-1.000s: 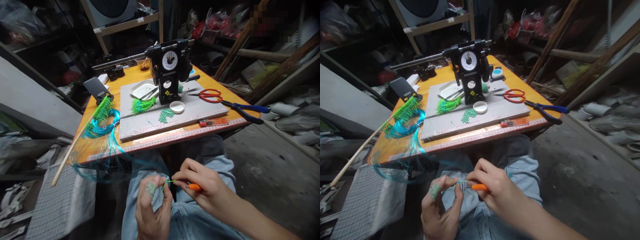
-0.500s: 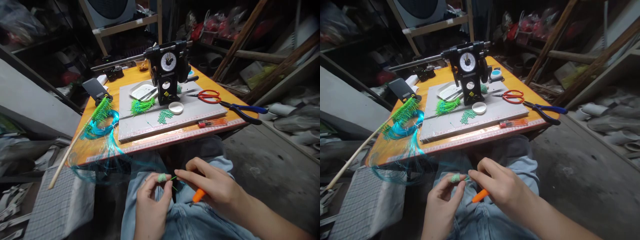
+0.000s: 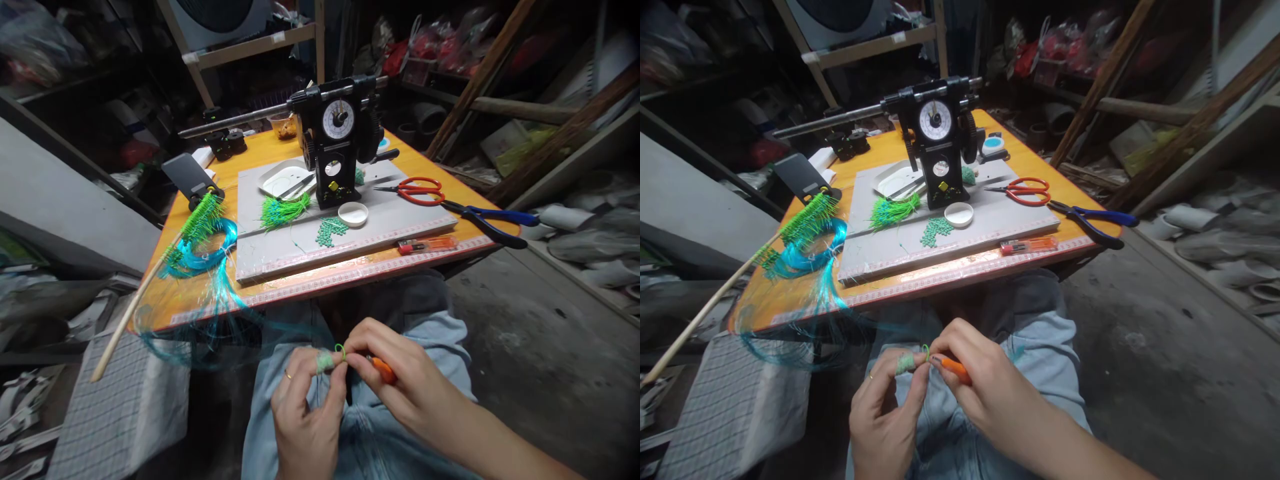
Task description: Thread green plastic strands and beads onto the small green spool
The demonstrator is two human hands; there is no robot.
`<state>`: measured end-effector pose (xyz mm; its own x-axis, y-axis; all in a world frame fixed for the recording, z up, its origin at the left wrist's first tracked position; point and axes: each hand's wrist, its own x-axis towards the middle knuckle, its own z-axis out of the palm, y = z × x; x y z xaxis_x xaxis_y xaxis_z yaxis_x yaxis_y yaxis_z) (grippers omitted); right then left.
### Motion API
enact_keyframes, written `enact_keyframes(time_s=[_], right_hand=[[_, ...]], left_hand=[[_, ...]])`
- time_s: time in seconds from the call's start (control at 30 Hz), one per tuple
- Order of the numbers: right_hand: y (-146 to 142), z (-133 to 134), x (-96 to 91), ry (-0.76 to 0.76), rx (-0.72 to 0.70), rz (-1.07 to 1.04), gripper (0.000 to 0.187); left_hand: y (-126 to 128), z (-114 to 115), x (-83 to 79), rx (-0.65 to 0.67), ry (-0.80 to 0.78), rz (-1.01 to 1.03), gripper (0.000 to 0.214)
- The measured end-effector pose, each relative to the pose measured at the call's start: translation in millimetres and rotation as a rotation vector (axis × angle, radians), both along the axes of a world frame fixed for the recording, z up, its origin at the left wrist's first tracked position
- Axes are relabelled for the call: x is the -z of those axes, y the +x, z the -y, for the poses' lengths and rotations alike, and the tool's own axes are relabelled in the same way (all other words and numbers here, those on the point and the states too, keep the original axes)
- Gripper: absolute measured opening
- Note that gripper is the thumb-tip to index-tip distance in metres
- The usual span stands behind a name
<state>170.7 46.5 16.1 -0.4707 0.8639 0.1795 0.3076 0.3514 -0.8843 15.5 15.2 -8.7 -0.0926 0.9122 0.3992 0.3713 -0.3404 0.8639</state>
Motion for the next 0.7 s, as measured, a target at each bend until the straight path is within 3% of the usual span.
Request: enact_keyframes(time_s=[0.23, 0.33, 0.47, 0.57, 0.7], right_hand=[[2.8, -3.2, -11.5, -0.217, -0.06, -0.051, 0.019], [7.1, -5.3, -11.8, -0.261, -0.104, -0.041, 0.018], [6.6, -3.5, -11.1, -0.232, -0.031, -0.015, 0.011], [2.9, -0.9, -12.0, -0.163, 0.022, -0.032, 0.007], [-0.5, -0.3, -12.4, -0.09, -0.011, -0.073, 0.009]], left_hand=[[-11.6, -1.9, -3.1, 0.051, 0.245, -0.262, 0.039], [-10.5, -0.7, -5.9, 0.02, 0.162, -0.255, 0.028], [-6.3, 1.1, -7.5, -0.044, -0.011, -0.101, 0.017], [-5.5, 1.1, -7.1, -0.046, -0.028, -0.08, 0.016], [-6.4, 1.2, -6.8, 0.017, 0.028, -0.196, 0.018]])
